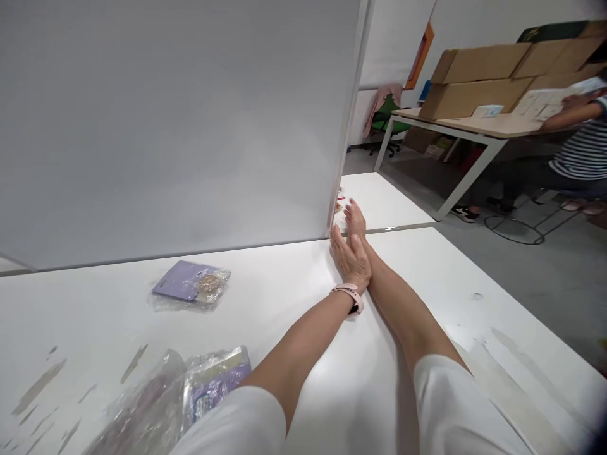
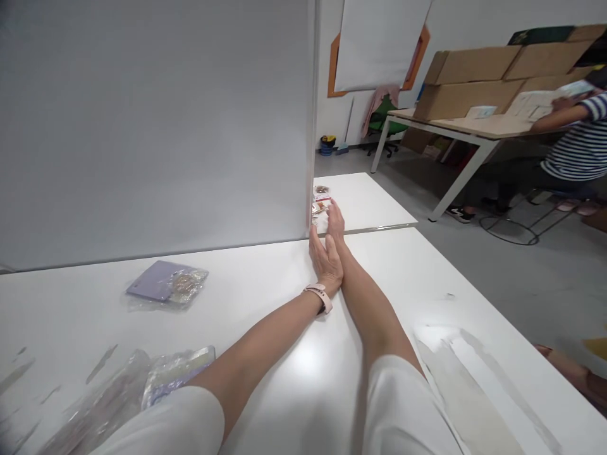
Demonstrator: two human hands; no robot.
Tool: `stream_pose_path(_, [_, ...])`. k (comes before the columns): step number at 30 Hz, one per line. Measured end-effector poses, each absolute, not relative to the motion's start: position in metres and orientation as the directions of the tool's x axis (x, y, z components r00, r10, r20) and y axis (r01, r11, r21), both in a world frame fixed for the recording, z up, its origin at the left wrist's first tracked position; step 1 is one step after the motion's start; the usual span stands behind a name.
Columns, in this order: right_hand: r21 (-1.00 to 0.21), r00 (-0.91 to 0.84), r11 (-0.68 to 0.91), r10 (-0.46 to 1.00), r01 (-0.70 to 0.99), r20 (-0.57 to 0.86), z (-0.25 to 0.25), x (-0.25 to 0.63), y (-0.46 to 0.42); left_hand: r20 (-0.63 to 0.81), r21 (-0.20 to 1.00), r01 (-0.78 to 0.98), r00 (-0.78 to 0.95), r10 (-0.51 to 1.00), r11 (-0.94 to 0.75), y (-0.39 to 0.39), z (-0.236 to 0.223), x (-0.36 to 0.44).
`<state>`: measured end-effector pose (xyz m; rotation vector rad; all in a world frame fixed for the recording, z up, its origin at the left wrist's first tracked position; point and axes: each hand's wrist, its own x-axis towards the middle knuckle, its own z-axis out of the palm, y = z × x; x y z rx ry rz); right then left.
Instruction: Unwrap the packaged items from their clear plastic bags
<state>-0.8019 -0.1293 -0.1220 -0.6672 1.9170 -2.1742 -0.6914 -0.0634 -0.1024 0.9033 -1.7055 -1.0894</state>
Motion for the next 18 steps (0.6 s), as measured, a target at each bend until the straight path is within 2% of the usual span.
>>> stream_pose_path(3, [-0.969,-0.964,-0.247,-0.255,-0.014,0.078,-0.126,-0.764,-0.062,0.243,0.938,-0.149,-0.366,-0.899,0.314,-0.063,-0.095,-0.686])
stream_pose_path(5, [-0.956,-0.976,-0.294,-0.216,0.023,0.042,-0.128,-0.732,-0.017,0.156,0.942,-0.194,-0.464,-0.872,0.272,-0.06,-0.085,-0.677])
stream_pose_path(8, [-0.962,-0.978,-0.271,-0.206,0.026,0.031,-0.124,-0.691,0.03,-0.065,0.927,-0.308,-0.691,-0.72,0.212,-0.053,-0.058,-0.648])
stream_pose_path(10, [-0.976,-0.981,-0.215,-0.19,0.01,0.032,-0.118,-0.672,0.044,-0.193,0.907,-0.38,-0.757,-0.624,0.181,-0.052,-0.031,-0.614])
stream_pose_path(11, [-0.983,-0.983,-0.181,-0.18,-0.006,0.039,-0.115,-0.663,0.046,-0.212,0.9,-0.389,-0.786,-0.581,0.198,-0.055,-0.016,-0.592])
stream_pose_path(13, [-0.993,-0.978,-0.116,-0.199,-0.039,0.062,-0.112,-0.639,0.045,-0.163,0.891,-0.323,-0.883,-0.439,0.319,-0.063,0.016,-0.534])
stream_pose_path(14, [-0.995,-0.967,-0.094,-0.246,-0.044,0.066,-0.112,-0.622,0.044,-0.067,0.89,-0.211,-0.938,-0.341,0.404,-0.069,0.031,-0.498])
stream_pose_path(15, [-0.996,-0.944,-0.072,-0.323,-0.045,0.066,-0.111,-0.601,0.043,0.031,0.886,-0.116,-0.951,-0.306,0.449,-0.074,0.044,-0.459])
stream_pose_path(16, [-0.998,-0.901,-0.042,-0.429,-0.052,0.065,-0.11,-0.577,0.044,0.102,0.877,-0.061,-0.946,-0.307,0.477,-0.078,0.052,-0.417])
stream_pose_path(18, [-0.986,-0.725,0.023,-0.681,-0.168,0.107,-0.108,-0.523,0.047,0.159,0.852,-0.108,-0.878,-0.451,0.512,-0.081,0.053,-0.33])
